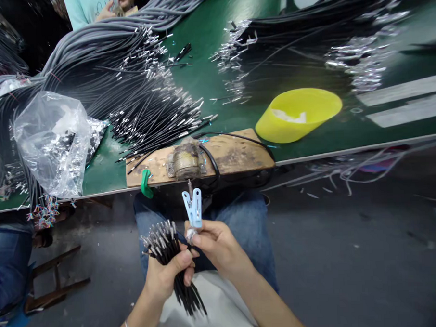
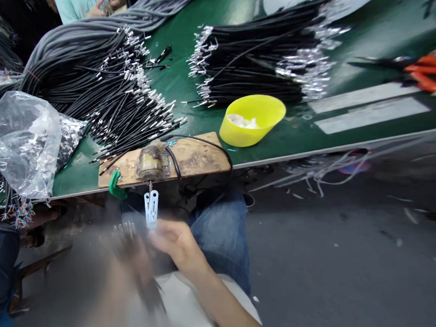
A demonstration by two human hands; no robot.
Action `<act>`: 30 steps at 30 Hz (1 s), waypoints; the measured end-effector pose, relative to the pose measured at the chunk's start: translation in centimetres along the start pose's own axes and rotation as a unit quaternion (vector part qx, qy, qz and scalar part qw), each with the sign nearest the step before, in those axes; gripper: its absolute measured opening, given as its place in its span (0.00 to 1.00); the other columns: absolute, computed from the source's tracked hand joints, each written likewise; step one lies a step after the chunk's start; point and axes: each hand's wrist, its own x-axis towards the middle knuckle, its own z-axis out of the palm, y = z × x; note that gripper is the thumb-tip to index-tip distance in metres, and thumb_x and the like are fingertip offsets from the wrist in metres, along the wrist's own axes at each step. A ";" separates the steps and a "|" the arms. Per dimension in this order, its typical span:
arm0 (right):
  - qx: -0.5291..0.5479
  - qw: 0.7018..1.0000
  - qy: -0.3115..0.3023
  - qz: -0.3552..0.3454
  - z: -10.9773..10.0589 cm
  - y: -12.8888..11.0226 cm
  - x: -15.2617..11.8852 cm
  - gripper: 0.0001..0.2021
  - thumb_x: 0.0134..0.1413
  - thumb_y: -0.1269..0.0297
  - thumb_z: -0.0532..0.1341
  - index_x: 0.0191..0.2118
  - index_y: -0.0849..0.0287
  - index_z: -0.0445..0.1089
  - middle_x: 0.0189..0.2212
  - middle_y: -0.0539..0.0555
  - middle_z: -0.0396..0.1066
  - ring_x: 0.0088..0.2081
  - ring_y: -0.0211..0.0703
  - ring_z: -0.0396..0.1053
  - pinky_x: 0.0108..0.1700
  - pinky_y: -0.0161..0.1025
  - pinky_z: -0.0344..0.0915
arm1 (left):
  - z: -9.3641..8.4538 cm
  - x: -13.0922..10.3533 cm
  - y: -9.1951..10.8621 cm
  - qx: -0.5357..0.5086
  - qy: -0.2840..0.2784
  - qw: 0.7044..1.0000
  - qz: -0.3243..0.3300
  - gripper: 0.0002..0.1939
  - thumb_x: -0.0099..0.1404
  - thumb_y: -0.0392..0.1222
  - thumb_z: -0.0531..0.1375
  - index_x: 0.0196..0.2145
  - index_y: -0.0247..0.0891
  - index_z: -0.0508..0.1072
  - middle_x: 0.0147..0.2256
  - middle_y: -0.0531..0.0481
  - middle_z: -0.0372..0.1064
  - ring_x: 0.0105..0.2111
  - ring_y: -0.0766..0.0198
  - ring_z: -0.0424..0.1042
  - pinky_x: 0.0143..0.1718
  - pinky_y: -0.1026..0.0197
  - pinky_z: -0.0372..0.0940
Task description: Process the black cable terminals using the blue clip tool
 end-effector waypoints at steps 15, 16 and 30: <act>-0.264 0.928 0.070 -0.252 0.4 -0.4 -0.8 0.10 0.54 0.67 0.58 0.23 0.59 0.65 0.21 0.50 0.61 0.24 0.38 0.60 0.26 0.35 0.58 | 0.0 0.3 -0.7 0.070 0.097 0.991 0.056 0.13 0.49 0.48 0.68 0.22 0.36 0.73 0.15 0.55 0.62 0.15 0.69 0.60 0.19 0.63 0.58; -0.298 0.902 0.095 -0.297 0.5 -0.2 -0.9 0.09 0.54 0.71 0.58 0.24 0.59 0.65 0.21 0.49 0.61 0.25 0.38 0.60 0.27 0.36 0.58 | 0.1 0.2 -0.8 0.073 0.106 0.990 0.062 0.13 0.49 0.48 0.68 0.22 0.36 0.73 0.16 0.55 0.63 0.16 0.69 0.61 0.20 0.63 0.59; -0.132 0.957 0.063 -0.249 -0.9 0.9 0.4 0.08 0.48 0.68 0.63 0.20 0.58 0.70 0.19 0.49 0.68 0.22 0.36 0.65 0.24 0.32 0.62 | 0.4 -0.3 -0.9 0.069 0.040 0.995 0.057 0.20 0.55 0.57 0.62 0.25 0.33 0.70 0.13 0.56 0.57 0.14 0.73 0.55 0.18 0.65 0.52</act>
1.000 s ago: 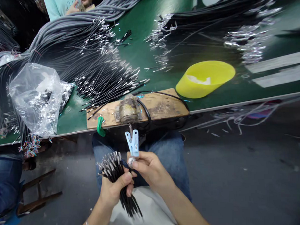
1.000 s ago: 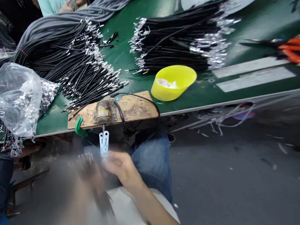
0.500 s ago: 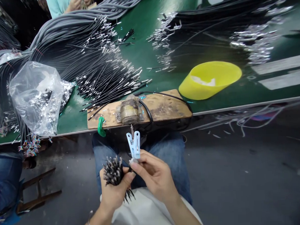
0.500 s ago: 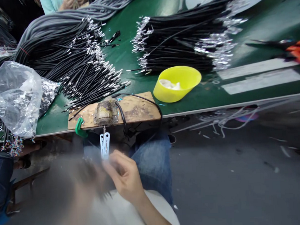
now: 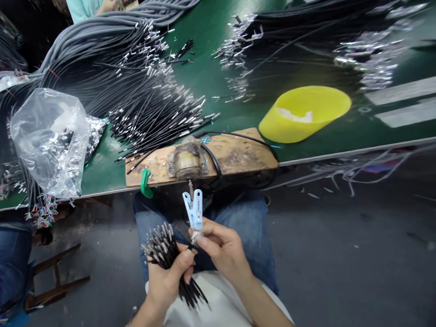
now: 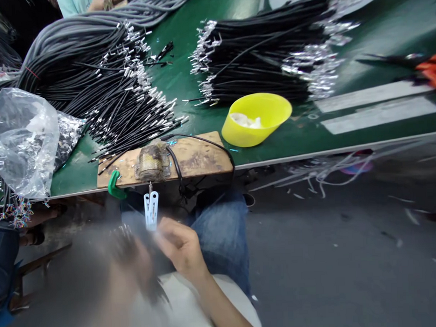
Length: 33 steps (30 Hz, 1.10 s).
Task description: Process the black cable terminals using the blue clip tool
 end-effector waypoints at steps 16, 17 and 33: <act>0.027 0.998 0.043 0.023 -0.7 -1.3 -0.3 0.14 0.39 0.78 0.67 0.33 0.53 0.75 0.22 0.48 0.77 0.22 0.34 0.74 0.27 0.25 0.70 | -0.2 0.6 0.0 -0.034 0.006 0.999 -0.025 0.19 0.52 0.54 0.65 0.25 0.33 0.71 0.15 0.56 0.60 0.13 0.75 0.56 0.17 0.66 0.52; 0.019 0.999 0.035 0.022 -0.8 -1.3 -0.4 0.13 0.39 0.77 0.67 0.33 0.54 0.75 0.22 0.48 0.77 0.22 0.35 0.73 0.27 0.26 0.71 | -0.3 0.7 0.1 -0.044 0.000 0.999 -0.032 0.20 0.51 0.56 0.65 0.25 0.33 0.70 0.16 0.55 0.61 0.13 0.75 0.56 0.16 0.66 0.51; -0.105 0.994 0.039 -0.013 -0.7 -2.0 -0.5 0.06 0.45 0.73 0.64 0.31 0.57 0.74 0.23 0.49 0.76 0.22 0.37 0.73 0.26 0.28 0.70 | -0.4 1.0 -0.2 -0.026 0.001 1.000 -0.016 0.19 0.53 0.55 0.64 0.25 0.34 0.69 0.14 0.58 0.57 0.14 0.75 0.56 0.18 0.66 0.50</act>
